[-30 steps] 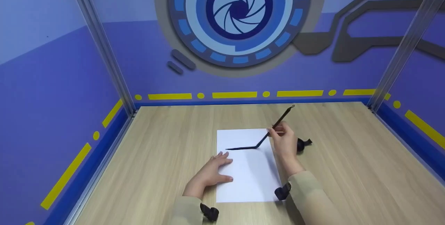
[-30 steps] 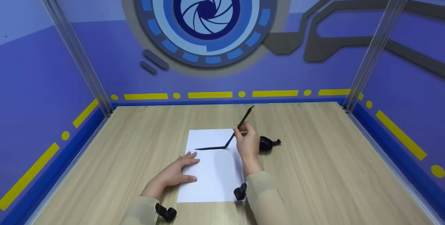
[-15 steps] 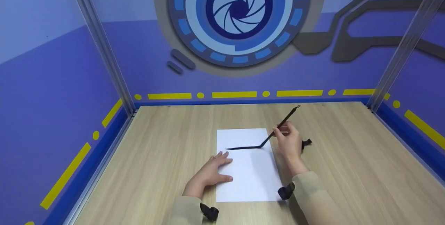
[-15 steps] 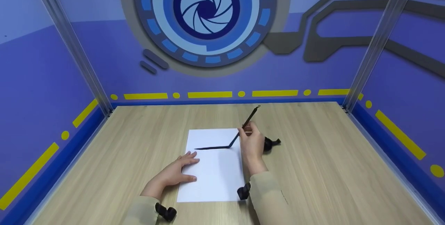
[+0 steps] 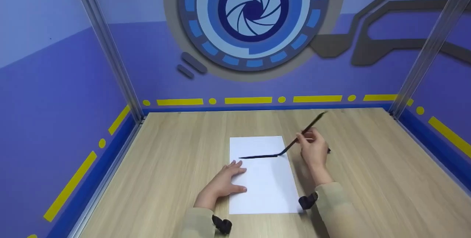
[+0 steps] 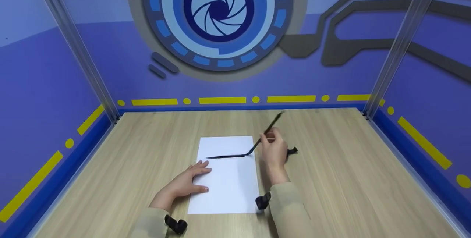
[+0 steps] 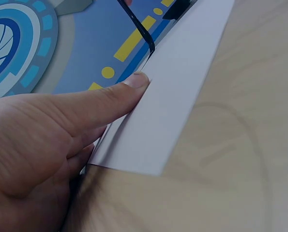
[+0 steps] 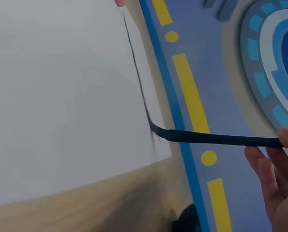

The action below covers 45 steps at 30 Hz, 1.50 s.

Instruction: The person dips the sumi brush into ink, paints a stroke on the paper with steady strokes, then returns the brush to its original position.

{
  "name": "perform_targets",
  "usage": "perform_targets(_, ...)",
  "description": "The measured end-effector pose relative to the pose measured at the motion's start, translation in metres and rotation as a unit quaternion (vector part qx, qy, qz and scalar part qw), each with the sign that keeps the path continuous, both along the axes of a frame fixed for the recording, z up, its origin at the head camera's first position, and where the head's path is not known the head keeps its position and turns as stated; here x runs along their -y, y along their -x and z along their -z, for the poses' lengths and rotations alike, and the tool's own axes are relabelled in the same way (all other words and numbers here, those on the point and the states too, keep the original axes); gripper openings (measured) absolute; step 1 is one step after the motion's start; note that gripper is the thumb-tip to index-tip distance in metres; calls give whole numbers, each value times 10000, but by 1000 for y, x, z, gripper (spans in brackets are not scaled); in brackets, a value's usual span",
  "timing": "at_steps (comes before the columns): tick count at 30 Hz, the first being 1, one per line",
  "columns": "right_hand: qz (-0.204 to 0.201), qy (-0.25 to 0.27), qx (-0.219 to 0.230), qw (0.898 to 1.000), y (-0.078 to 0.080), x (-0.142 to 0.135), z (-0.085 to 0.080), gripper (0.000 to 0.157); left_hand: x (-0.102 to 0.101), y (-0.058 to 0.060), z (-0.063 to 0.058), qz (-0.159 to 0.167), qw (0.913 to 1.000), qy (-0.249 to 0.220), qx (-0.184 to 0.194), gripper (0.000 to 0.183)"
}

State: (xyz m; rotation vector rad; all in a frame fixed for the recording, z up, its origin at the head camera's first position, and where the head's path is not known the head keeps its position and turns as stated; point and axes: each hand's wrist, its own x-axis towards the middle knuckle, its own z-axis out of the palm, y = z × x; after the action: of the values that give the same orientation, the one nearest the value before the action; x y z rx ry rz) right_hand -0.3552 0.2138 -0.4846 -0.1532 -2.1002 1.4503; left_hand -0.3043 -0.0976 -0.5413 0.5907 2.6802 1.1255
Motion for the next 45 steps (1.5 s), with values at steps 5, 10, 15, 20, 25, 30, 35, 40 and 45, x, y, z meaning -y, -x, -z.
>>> perform_targets(5,-98,2388,-274,9706,-5,-26,-21,19,-1,0,1,-20,10000,21,28,66)
perform_targets(10,-381,4016,-77,9150,-12,-43,-29,16,1,1,1,14,10000,16,-49,66)
perform_targets(15,-402,4358,35,8991,-14,-53,-26,14,2,1,1,-3,10000,4,-32,67)
perform_targets(20,-343,4468,-74,8940,-17,-63,-26,16,1,1,1,-49,10000,-24,27,67)
perform_targets(25,-312,4302,-344,9015,-20,-74,-29,21,1,2,0,-24,10000,-10,4,67)
perform_targets(30,-215,4097,-496,9106,-24,-85,-31,26,2,3,2,31,9999,73,-75,67)
perform_targets(35,-210,3924,-658,9172,-29,-96,-34,27,1,3,0,83,9998,123,-131,68)
perform_targets(40,-136,3504,-861,9325,-31,-105,-33,23,1,2,0,77,9999,53,-133,67)
perform_targets(45,2,3026,-1082,9470,-33,-112,-32,23,1,1,0,-6,10000,-1,-24,67)
